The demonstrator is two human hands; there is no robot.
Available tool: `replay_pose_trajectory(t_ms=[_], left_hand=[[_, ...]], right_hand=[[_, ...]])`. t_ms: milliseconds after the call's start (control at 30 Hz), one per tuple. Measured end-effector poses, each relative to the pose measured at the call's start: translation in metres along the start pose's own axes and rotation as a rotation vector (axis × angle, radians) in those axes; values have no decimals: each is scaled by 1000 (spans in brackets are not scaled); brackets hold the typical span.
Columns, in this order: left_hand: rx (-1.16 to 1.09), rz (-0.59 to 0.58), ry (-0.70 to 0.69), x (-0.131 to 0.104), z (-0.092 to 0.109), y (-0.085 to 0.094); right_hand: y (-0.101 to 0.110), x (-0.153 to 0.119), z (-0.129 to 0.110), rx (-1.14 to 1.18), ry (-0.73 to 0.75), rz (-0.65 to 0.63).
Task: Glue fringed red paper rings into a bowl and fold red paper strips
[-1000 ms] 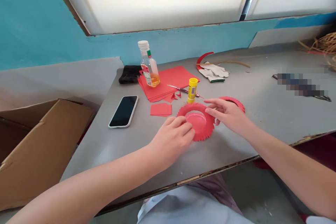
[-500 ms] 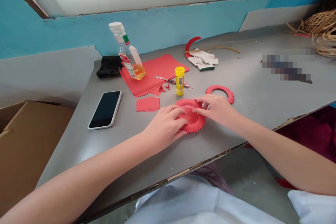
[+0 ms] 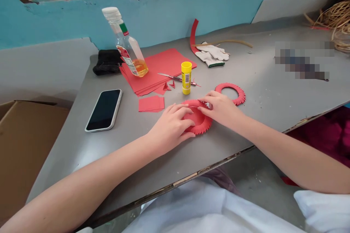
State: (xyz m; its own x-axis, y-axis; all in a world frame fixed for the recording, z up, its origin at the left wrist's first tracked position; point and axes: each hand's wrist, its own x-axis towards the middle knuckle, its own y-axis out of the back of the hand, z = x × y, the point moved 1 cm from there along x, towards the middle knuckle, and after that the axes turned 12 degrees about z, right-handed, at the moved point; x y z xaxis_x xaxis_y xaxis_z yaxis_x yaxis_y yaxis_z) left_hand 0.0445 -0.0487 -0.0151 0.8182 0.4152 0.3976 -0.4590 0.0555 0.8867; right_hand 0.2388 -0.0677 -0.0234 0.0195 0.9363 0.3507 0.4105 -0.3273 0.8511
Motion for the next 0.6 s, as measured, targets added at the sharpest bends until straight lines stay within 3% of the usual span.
replay_pose_trajectory(t_ms=[600], left_hand=[[-40,-10,41,-4,-2,-1]], right_hand=[[-5,-1,2,16,24,-18]])
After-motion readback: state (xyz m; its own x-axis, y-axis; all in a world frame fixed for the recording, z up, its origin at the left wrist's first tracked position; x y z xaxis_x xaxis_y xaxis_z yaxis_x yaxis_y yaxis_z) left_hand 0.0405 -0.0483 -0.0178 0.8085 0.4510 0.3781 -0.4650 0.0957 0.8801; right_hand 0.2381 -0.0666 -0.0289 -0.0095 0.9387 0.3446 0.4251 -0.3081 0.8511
